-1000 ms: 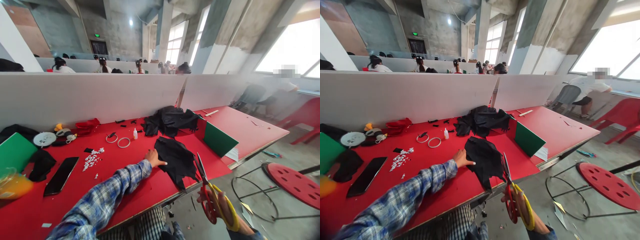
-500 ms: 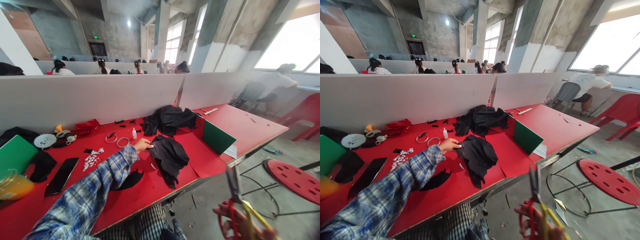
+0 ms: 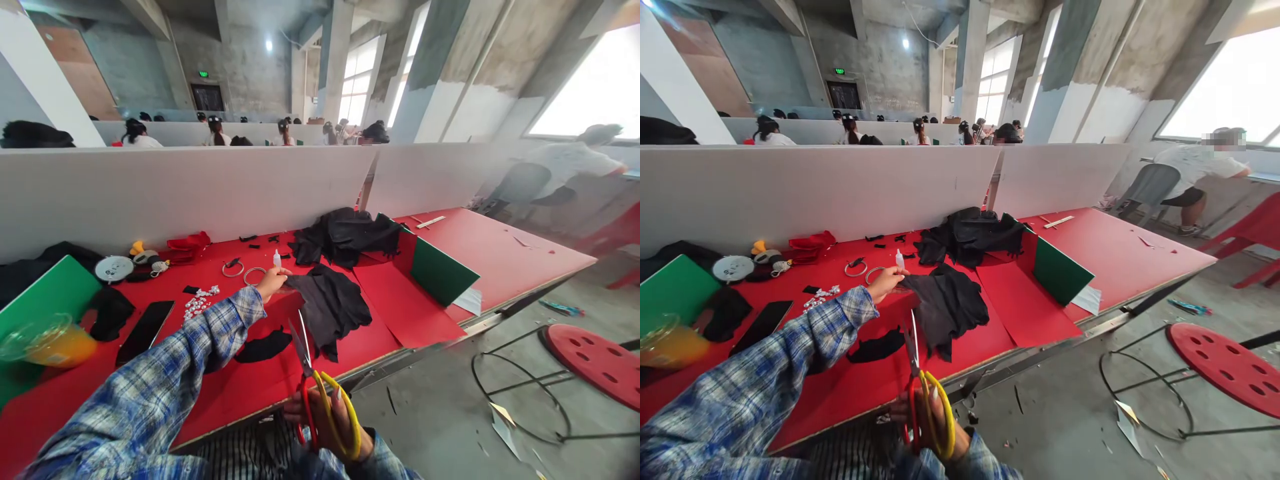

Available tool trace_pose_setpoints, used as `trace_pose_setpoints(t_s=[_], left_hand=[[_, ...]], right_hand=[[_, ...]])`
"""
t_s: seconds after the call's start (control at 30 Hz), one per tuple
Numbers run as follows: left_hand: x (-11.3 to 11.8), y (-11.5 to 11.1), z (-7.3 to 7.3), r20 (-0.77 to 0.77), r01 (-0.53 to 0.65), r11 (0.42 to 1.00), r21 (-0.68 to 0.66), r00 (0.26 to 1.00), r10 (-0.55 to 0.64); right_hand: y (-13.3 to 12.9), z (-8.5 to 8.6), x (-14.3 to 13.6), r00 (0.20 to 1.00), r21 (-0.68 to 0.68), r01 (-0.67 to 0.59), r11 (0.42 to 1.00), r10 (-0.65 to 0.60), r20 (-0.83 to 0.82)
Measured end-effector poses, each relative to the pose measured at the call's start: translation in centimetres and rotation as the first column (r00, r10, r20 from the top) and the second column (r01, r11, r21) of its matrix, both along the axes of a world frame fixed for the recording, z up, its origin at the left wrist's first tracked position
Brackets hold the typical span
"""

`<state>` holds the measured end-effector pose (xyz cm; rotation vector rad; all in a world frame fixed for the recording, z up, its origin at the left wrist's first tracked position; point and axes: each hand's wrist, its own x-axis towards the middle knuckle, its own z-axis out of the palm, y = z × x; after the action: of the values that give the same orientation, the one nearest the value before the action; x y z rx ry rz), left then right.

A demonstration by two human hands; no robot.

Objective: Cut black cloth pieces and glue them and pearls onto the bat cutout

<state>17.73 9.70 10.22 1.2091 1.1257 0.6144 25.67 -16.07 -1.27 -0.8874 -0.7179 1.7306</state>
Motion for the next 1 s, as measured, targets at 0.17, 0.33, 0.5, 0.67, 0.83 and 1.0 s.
trace_pose_setpoints(t_s=[0.17, 0.33, 0.5, 0.67, 0.83, 1.0], left_hand=[[-1.0, -0.8, -0.5, 0.005, -0.034, 0.991, 0.130, 0.999, 0.034], [-1.8, -1.7, -1.2, 0.021, -0.025, 0.980, 0.196, 1.000, 0.022], [-2.5, -1.6, -1.6, 0.019, 0.055, 0.982, 0.183, 0.998, -0.059], [-3.4, -1.6, -2.0, 0.008, 0.125, 0.961, 0.247, 0.991, -0.131], [-4.1, -1.1, -2.1, 0.033, 0.157, 0.930, 0.332, 0.984, -0.178], [-4.6, -0.5, -1.8, 0.061, 0.222, 0.909, 0.353, 0.964, -0.259]], right_hand=[[1.3, 0.3, 0.8, 0.992, -0.132, 0.007, 0.991, -0.023, -0.123], [1.6, 2.6, 1.2, 0.998, -0.111, 0.027, 0.993, -0.033, -0.056], [2.9, 3.0, 0.9, 0.997, -0.111, -0.004, 0.994, 0.012, 0.072], [4.9, 3.8, 1.5, 0.959, -0.028, -0.036, 0.999, 0.042, 0.279], [7.0, 4.5, 2.3, 0.950, 0.009, -0.031, 0.999, 0.027, 0.310], [8.4, 4.0, 2.5, 0.945, -0.021, -0.095, 0.995, 0.097, 0.312]])
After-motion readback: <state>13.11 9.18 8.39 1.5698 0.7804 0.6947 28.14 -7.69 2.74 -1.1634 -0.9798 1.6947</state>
